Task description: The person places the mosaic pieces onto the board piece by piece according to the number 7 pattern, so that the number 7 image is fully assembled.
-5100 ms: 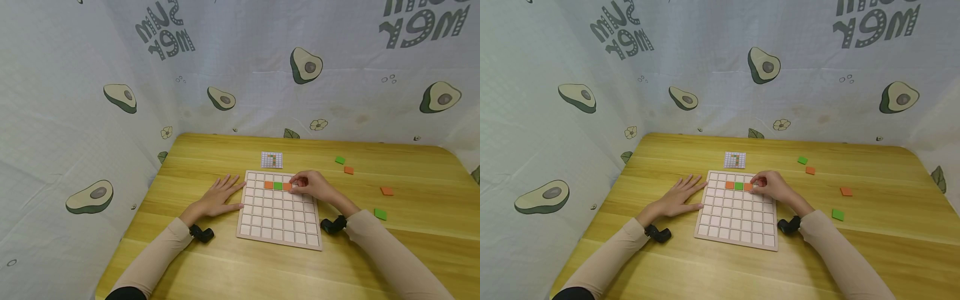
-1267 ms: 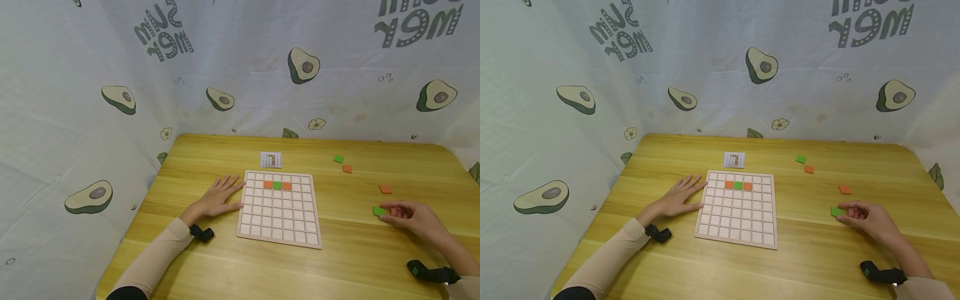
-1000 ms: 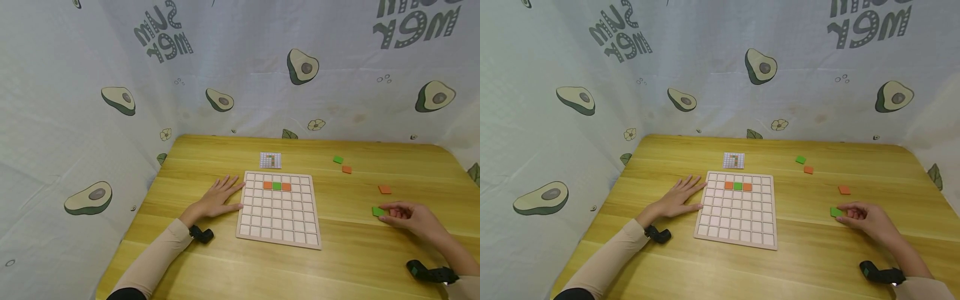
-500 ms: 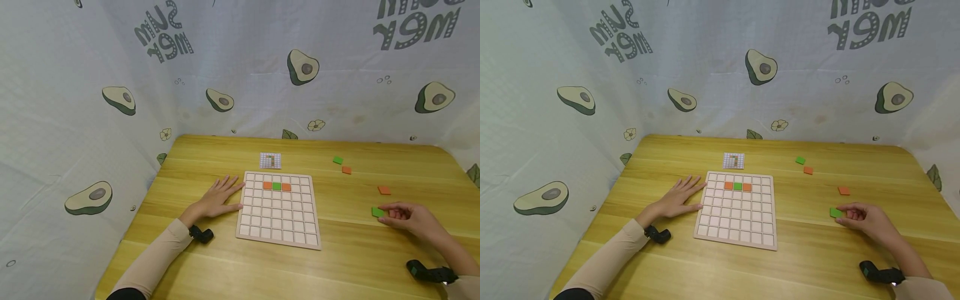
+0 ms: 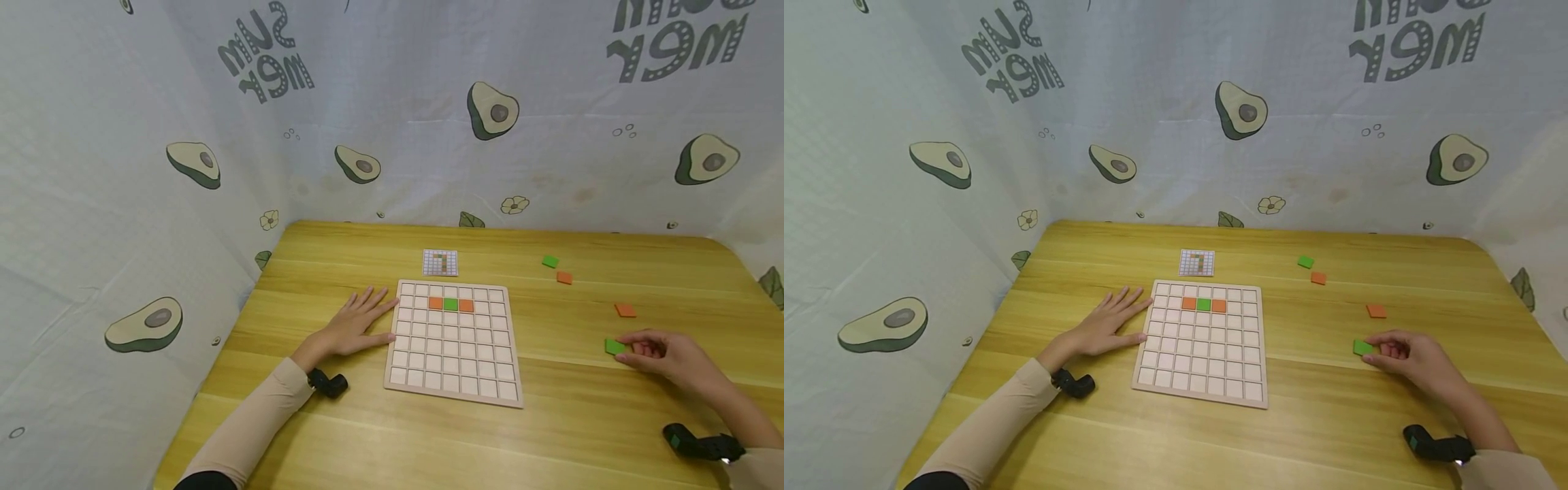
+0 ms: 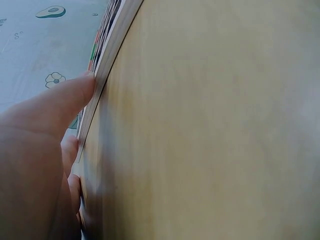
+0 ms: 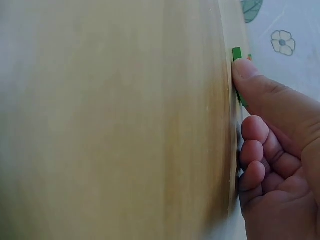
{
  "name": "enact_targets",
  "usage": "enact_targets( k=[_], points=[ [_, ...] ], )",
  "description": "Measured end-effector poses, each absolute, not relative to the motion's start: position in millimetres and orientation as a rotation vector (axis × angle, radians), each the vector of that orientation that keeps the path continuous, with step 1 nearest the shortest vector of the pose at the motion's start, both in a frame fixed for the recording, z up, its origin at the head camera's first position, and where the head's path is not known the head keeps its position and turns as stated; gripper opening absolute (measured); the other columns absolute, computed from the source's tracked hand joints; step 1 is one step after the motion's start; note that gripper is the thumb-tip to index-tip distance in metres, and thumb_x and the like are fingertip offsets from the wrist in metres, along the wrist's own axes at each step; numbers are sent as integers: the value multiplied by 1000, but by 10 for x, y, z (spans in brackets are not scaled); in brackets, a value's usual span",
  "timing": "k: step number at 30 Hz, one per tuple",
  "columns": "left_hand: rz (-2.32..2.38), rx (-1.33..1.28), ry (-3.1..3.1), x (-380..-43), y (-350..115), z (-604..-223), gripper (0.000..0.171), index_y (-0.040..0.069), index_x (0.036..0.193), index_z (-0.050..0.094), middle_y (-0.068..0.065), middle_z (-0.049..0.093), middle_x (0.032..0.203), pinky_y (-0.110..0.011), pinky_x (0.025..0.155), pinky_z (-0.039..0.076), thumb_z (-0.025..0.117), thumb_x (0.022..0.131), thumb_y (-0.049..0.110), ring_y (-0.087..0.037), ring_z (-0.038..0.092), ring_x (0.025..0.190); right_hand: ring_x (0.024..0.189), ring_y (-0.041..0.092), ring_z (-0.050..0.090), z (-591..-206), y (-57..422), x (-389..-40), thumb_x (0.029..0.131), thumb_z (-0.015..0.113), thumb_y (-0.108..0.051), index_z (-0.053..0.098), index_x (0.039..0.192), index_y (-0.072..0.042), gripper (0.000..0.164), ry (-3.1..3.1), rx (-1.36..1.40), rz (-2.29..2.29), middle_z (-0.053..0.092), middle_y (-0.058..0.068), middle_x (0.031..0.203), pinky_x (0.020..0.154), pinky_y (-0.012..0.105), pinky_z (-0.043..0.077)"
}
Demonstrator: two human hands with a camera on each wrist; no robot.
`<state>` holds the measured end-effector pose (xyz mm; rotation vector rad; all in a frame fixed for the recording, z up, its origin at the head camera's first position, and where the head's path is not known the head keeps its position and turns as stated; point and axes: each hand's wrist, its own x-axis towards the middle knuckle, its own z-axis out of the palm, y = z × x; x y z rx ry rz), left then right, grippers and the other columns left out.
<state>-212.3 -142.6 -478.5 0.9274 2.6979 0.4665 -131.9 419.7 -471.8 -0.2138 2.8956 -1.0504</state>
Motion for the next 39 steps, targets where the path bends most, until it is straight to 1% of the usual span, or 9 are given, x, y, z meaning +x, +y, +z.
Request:
enact_targets(
  k=[8,11,16,20,26,32,34,39],
  points=[
    [447,919,2697,-2125,-1427,-4786,77,32,161,11,-3,2,167,-50,120,-4,42,99,65,-28,-6,151,64,10,43,-4688,4195,-1325,94,71,-15,65,116,12,35,2853,-216,-1097,54,-2,75,51,27,34],
    [457,926,2702,-2129,-1429,-4794,76,32,162,13,-4,3,167,-50,120,-3,43,99,64,-29,-5,151,63,11,43,-4664,4181,-1320,95,70,-16,65,117,11,35,2846,-204,-1094,54,-1,75,50,28,34],
    [464,931,2705,-2134,-1429,-4805,76,31,162,13,-4,4,167,-50,120,-3,43,99,64,-29,-5,152,64,9,44,-4608,4145,-1330,94,72,-17,66,114,11,35,2884,-193,-1072,54,-3,75,51,26,36],
    [452,925,2703,-2142,-1431,-4815,76,33,161,12,-2,2,167,-49,120,-4,41,99,66,-27,-6,151,64,7,45,-4560,4135,-1348,92,74,-13,66,110,11,31,2908,-241,-1116,55,-4,75,51,25,37],
    [442,920,2705,-2147,-1430,-4829,77,33,161,11,-2,1,167,-48,120,-5,40,99,66,-26,-7,151,63,9,45,-4501,4090,-1367,91,74,-9,68,106,9,24,2915,-287,-1198,56,-2,73,47,27,35],
    [431,914,2706,-2147,-1431,-4839,77,35,161,10,0,0,167,-47,119,-7,40,98,68,-26,-8,151,64,10,43,-4447,4022,-1378,92,74,-13,68,110,8,29,2941,-299,-1125,54,-2,74,47,29,32],
    [440,921,2708,-2147,-1432,-4841,77,34,161,11,-1,1,167,-48,119,-6,41,98,67,-26,-7,151,64,9,42,-4425,3994,-1384,91,75,-14,68,111,7,30,2951,-311,-1099,53,-2,74,46,29,31],
    [442,924,2714,-2148,-1431,-4837,77,33,161,12,-2,2,167,-49,120,-5,40,98,66,-27,-7,152,63,10,41,-4360,3905,-1395,91,75,-14,69,110,7,29,2962,-344,-1110,51,-2,73,45,30,28]
  ],
)
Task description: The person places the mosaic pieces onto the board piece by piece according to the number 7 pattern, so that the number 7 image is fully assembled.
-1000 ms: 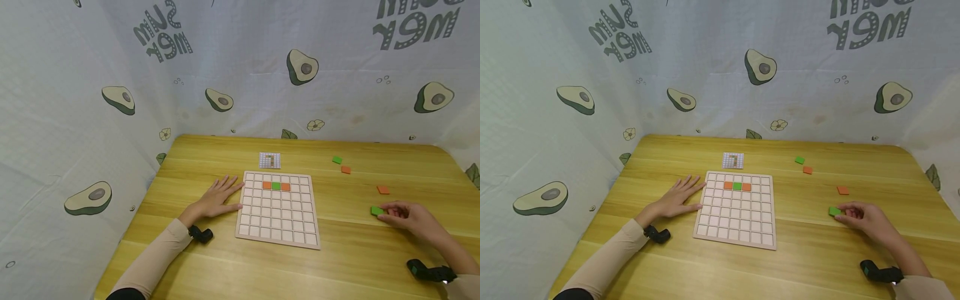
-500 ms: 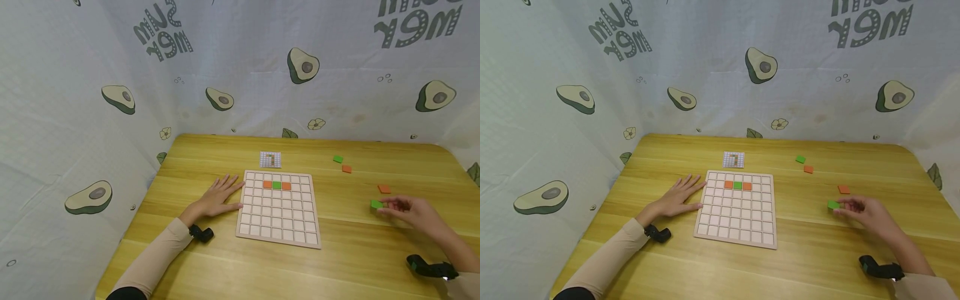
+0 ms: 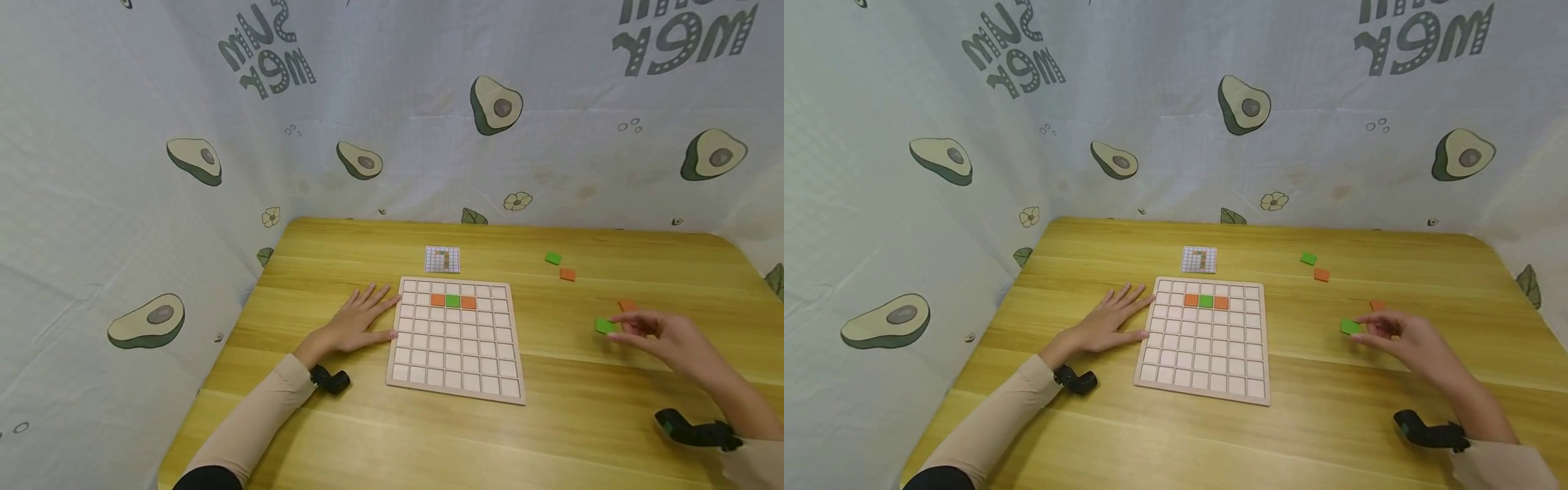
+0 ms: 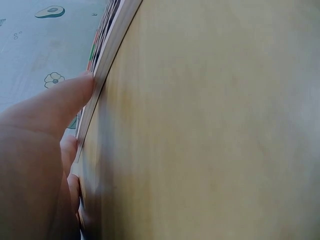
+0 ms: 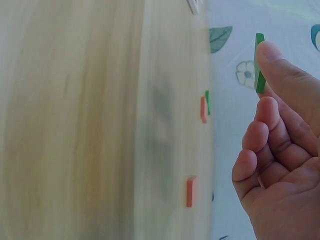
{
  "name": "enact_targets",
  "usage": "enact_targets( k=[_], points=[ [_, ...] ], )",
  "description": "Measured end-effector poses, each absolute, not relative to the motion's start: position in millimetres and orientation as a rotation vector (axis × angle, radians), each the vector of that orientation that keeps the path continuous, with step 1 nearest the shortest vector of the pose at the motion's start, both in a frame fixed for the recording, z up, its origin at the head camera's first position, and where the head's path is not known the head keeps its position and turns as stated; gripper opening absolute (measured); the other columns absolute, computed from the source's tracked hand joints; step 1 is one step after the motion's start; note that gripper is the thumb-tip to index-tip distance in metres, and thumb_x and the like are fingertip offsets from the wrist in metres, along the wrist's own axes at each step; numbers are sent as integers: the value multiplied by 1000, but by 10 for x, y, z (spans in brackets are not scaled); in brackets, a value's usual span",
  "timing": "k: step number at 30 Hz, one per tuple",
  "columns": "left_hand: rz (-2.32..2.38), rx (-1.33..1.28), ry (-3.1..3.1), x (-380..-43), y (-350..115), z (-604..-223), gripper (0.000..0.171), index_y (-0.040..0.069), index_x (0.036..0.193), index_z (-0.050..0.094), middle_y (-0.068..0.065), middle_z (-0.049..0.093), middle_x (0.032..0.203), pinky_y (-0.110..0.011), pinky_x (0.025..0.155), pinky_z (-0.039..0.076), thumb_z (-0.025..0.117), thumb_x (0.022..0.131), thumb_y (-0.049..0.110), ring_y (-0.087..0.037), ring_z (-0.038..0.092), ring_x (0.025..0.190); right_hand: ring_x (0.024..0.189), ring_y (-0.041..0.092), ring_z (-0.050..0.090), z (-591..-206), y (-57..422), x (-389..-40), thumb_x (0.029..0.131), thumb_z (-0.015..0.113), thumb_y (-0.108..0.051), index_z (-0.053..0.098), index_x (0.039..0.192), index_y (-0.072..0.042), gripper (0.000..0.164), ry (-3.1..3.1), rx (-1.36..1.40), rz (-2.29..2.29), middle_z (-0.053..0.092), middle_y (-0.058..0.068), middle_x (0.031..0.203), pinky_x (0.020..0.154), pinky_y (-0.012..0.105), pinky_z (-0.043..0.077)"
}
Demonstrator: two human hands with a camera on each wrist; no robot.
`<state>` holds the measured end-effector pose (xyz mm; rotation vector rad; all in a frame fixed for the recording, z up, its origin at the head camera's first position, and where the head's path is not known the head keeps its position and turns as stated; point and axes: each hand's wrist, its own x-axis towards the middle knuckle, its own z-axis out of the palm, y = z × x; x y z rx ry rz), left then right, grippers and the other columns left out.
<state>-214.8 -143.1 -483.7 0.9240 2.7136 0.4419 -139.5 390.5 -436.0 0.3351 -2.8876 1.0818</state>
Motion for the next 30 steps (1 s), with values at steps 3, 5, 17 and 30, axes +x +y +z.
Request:
enact_targets(
  k=[3,5,17,30],
  points=[
    [435,919,2714,-2152,-1424,-4835,77,34,161,11,-2,1,167,-48,120,-6,39,98,68,-26,-7,152,63,11,42,-4326,3837,-1404,90,76,-12,69,109,7,27,-2866,357,1117,51,-1,73,46,29,29],
    [436,922,2713,-2154,-1420,-4835,77,33,161,11,-2,1,167,-48,120,-5,39,98,68,-27,-7,152,63,10,42,-4316,3790,-1410,89,76,-10,70,108,6,25,-2851,371,1136,51,-2,72,46,29,30],
    [452,919,2706,-2146,-1425,-4822,77,31,162,13,-2,1,167,-48,119,-5,40,99,66,-28,-7,152,64,8,44,-4324,3590,-1497,86,77,-3,71,105,5,21,-2778,508,1152,53,-4,71,50,25,33],
    [457,931,2700,-2143,-1426,-4796,77,30,162,13,-3,1,167,-51,119,-4,41,99,65,-29,-6,151,65,8,45,-4287,3320,-1603,85,79,-4,72,103,5,21,-2770,557,1147,52,-3,73,51,24,34]
  ],
)
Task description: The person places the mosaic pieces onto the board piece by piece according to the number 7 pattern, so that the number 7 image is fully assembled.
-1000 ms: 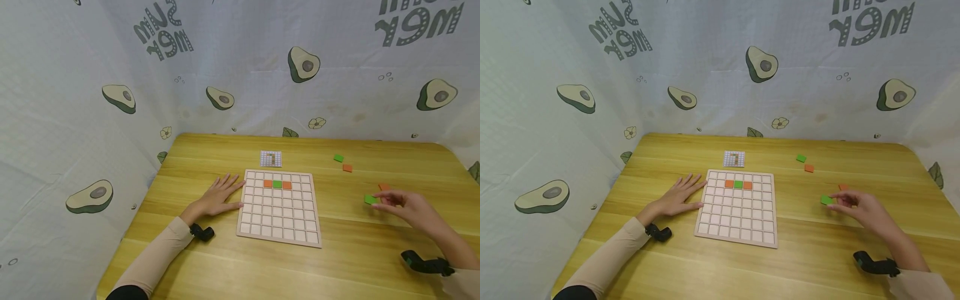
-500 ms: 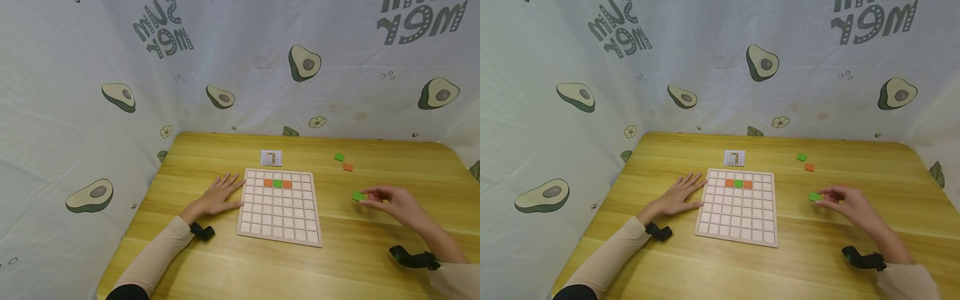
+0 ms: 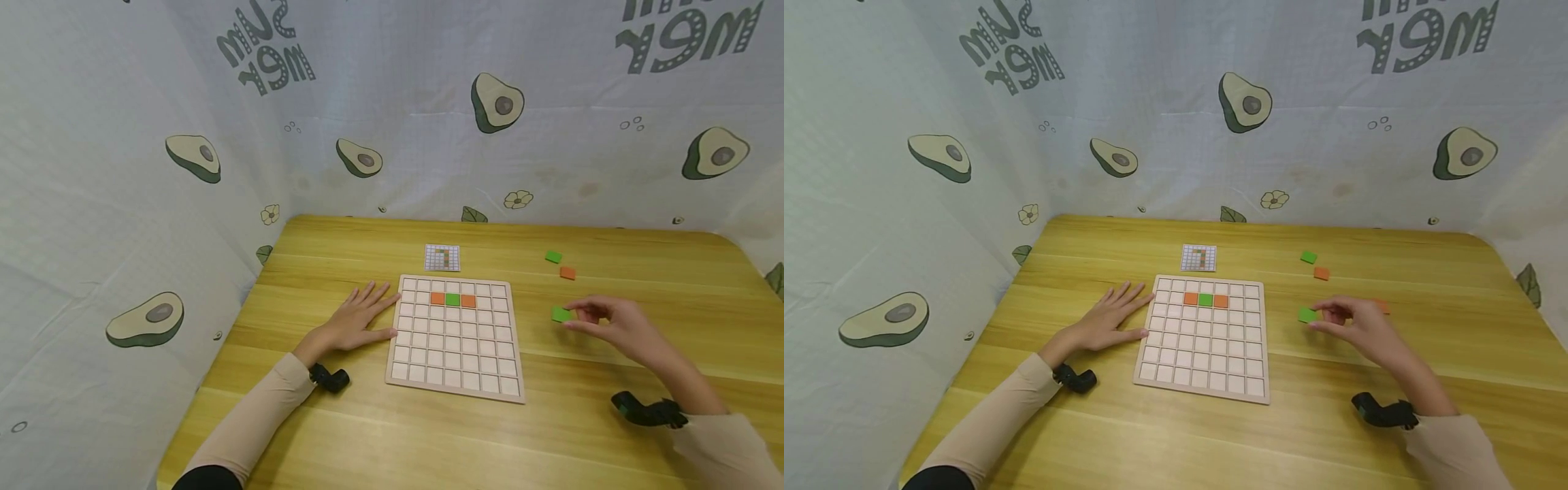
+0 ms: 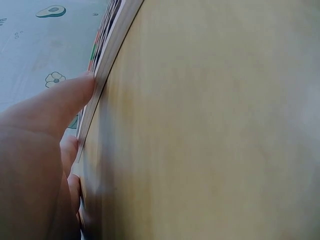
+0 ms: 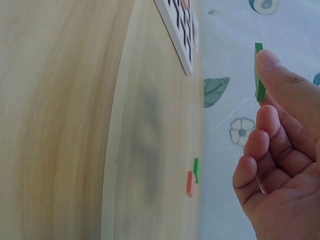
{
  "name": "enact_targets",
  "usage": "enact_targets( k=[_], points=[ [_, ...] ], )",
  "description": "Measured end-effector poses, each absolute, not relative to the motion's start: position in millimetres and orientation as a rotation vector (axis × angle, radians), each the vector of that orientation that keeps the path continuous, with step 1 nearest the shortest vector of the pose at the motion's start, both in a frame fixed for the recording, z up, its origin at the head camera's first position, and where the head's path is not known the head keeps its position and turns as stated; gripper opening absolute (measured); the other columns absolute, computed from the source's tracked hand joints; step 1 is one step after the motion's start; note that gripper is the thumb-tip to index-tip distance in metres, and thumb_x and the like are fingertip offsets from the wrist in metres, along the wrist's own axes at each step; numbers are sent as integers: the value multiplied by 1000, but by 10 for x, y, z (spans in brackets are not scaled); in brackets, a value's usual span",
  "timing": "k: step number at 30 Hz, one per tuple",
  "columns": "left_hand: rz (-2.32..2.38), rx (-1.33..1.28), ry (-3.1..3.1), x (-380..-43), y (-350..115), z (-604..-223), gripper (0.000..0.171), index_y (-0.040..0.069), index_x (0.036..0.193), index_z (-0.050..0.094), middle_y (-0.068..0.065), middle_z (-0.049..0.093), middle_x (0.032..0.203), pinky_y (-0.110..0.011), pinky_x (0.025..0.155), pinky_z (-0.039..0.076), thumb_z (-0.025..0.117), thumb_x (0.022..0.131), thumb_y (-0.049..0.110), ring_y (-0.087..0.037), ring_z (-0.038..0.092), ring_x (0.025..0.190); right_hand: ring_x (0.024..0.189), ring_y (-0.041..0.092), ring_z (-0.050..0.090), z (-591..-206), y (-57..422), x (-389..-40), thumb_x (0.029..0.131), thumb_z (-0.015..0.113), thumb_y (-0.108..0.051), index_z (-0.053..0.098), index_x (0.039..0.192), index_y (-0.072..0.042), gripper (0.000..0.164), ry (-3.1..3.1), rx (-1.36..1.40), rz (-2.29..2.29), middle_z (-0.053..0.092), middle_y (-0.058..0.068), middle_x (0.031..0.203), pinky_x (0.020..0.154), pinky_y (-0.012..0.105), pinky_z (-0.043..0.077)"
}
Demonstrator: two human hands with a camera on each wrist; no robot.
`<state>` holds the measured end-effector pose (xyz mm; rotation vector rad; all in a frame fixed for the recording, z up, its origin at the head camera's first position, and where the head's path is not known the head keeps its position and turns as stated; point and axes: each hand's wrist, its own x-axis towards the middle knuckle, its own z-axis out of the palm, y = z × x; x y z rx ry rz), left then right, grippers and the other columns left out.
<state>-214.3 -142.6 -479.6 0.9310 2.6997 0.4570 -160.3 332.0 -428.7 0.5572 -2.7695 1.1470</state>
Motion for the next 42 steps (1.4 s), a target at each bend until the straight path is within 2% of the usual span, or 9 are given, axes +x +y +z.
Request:
enact_targets(
  k=[15,23,42],
  points=[
    [449,925,2711,-2151,-1431,-4830,77,32,161,12,-2,0,167,-49,119,-5,39,98,67,-26,-7,151,64,10,48,-4337,3099,-1734,83,79,-2,72,100,4,19,-2740,661,1195,53,-2,73,52,24,40],
    [472,932,2705,-2145,-1428,-4815,78,30,162,13,-3,1,167,-50,119,-5,40,98,66,-28,-6,151,65,11,47,-4326,3038,-1777,85,80,-6,72,101,3,20,-2786,648,1159,52,-1,73,53,25,40],
    [470,946,2713,-2142,-1431,-4818,77,29,162,15,-5,3,167,-50,120,-4,41,99,65,-30,-4,152,65,9,48,-4365,2818,-1892,84,80,-4,72,100,5,21,-2782,717,1229,54,0,73,54,24,40]
  ],
)
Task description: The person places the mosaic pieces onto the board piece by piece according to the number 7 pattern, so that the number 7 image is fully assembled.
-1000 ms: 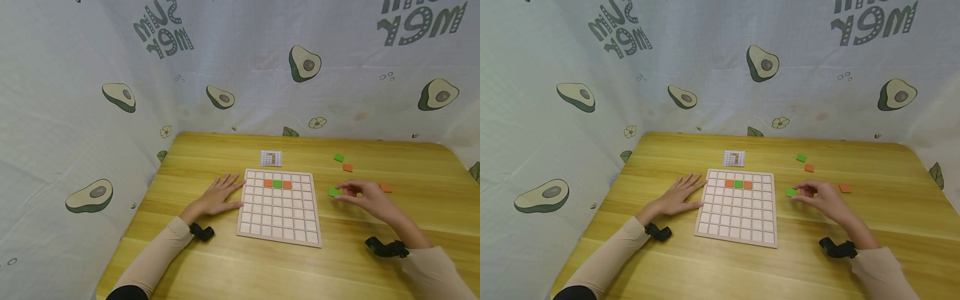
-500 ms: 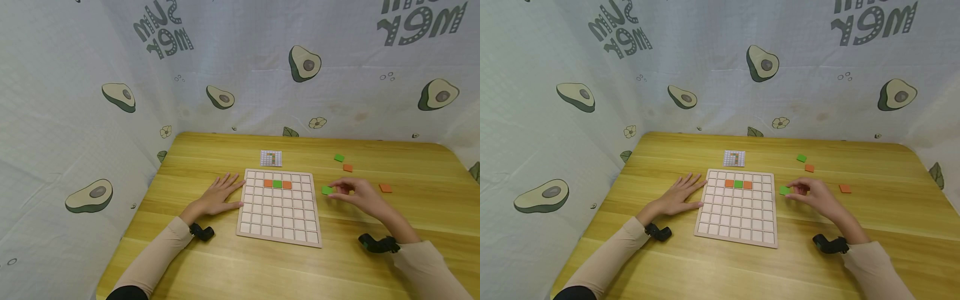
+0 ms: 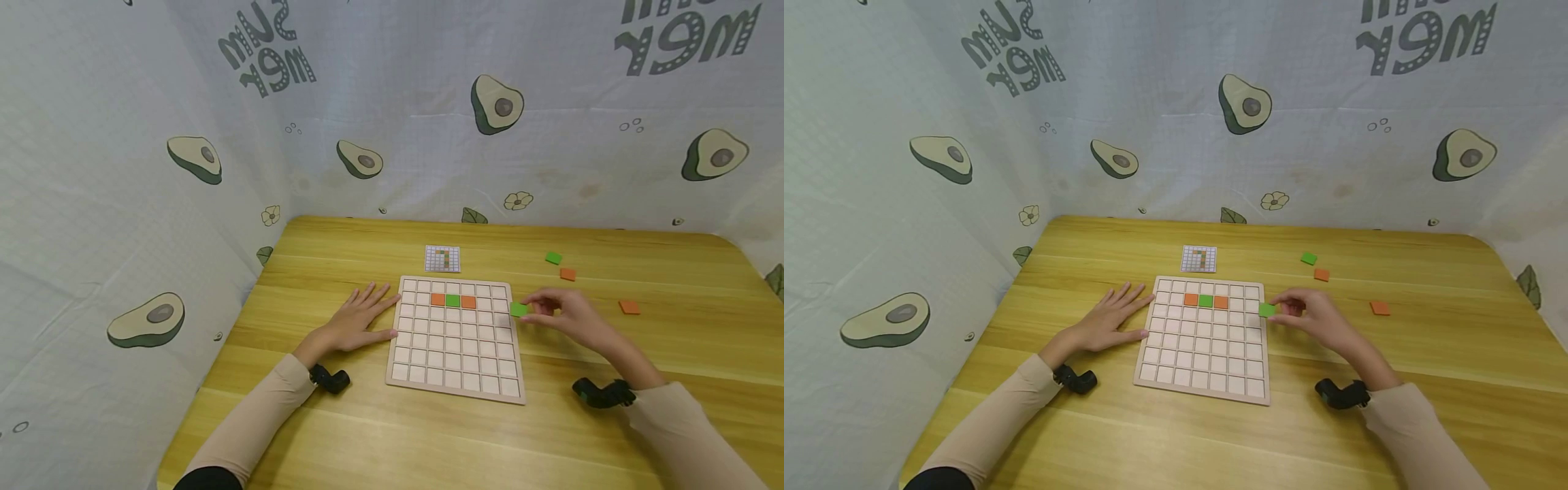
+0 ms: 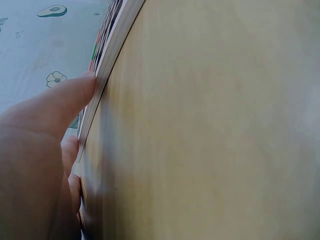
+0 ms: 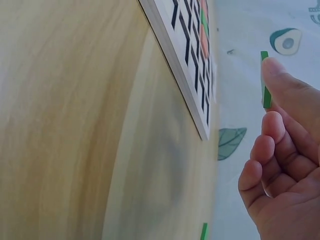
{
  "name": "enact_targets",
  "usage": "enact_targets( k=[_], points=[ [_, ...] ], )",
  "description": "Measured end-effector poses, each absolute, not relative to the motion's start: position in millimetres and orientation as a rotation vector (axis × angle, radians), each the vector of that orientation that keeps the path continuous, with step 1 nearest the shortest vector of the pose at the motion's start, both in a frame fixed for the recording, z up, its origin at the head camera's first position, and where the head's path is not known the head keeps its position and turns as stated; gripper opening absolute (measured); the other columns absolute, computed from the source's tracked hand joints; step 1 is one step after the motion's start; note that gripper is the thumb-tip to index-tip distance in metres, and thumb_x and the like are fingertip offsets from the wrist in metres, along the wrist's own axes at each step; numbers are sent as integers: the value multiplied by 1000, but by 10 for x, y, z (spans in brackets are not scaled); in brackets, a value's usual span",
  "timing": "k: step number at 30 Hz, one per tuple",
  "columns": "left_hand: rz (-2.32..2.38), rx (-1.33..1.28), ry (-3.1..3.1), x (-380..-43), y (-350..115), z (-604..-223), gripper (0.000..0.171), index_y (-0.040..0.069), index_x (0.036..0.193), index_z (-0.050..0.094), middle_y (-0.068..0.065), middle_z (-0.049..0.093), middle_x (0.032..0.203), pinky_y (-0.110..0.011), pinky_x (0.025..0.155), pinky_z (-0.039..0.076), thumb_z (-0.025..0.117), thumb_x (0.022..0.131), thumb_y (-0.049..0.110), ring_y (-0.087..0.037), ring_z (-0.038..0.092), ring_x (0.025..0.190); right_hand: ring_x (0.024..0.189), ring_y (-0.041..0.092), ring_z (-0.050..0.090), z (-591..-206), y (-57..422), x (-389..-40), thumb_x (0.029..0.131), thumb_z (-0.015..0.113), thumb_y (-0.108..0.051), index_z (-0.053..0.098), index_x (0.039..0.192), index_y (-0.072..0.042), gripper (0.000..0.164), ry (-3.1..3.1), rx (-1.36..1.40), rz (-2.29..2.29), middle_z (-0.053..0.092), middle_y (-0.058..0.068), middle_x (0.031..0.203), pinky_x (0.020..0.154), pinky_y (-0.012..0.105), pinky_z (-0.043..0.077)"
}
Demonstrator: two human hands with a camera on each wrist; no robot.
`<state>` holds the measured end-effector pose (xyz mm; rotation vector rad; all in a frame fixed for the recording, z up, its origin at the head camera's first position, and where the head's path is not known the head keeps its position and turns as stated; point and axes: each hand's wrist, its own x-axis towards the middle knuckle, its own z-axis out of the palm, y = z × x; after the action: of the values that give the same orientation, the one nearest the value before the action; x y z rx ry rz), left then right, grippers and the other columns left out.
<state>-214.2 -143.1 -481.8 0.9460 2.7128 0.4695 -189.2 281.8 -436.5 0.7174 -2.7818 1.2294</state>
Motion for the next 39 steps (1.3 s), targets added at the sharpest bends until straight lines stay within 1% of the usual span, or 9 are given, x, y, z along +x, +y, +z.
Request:
enact_targets(
  k=[6,13,21,27,39],
  points=[
    [471,949,2723,-2134,-1436,-4837,77,29,162,16,-5,4,167,-52,119,-3,42,99,65,-31,-3,152,66,10,49,-4393,2731,-1917,83,80,-5,73,100,4,21,-2795,728,1258,54,1,74,55,23,41],
    [469,940,2721,-2132,-1436,-4832,77,30,162,15,-4,3,167,-51,120,-4,41,99,65,-30,-4,152,68,11,49,-4426,2641,-1948,82,81,-3,73,101,4,22,-2809,753,1234,54,-1,75,57,23,42],
    [462,927,2710,-2139,-1430,-4812,77,30,162,14,-3,2,167,-49,119,-5,41,98,66,-29,-5,151,68,12,48,-4456,2560,-1990,82,82,-5,73,100,2,22,-2824,801,1227,54,-2,74,57,24,41],
    [482,943,2716,-2142,-1431,-4820,77,28,162,16,-5,4,167,-50,119,-5,43,99,63,-30,-4,152,68,12,48,-4456,2515,-2022,82,81,-4,73,101,2,22,-2815,834,1234,53,-2,74,57,24,41],
    [457,927,2707,-2146,-1427,-4803,78,30,162,14,-3,1,167,-50,119,-5,40,98,67,-29,-5,152,69,15,48,-4437,2419,-2084,83,82,-8,73,102,2,23,-2852,790,1259,53,0,74,58,22,40]
  ],
)
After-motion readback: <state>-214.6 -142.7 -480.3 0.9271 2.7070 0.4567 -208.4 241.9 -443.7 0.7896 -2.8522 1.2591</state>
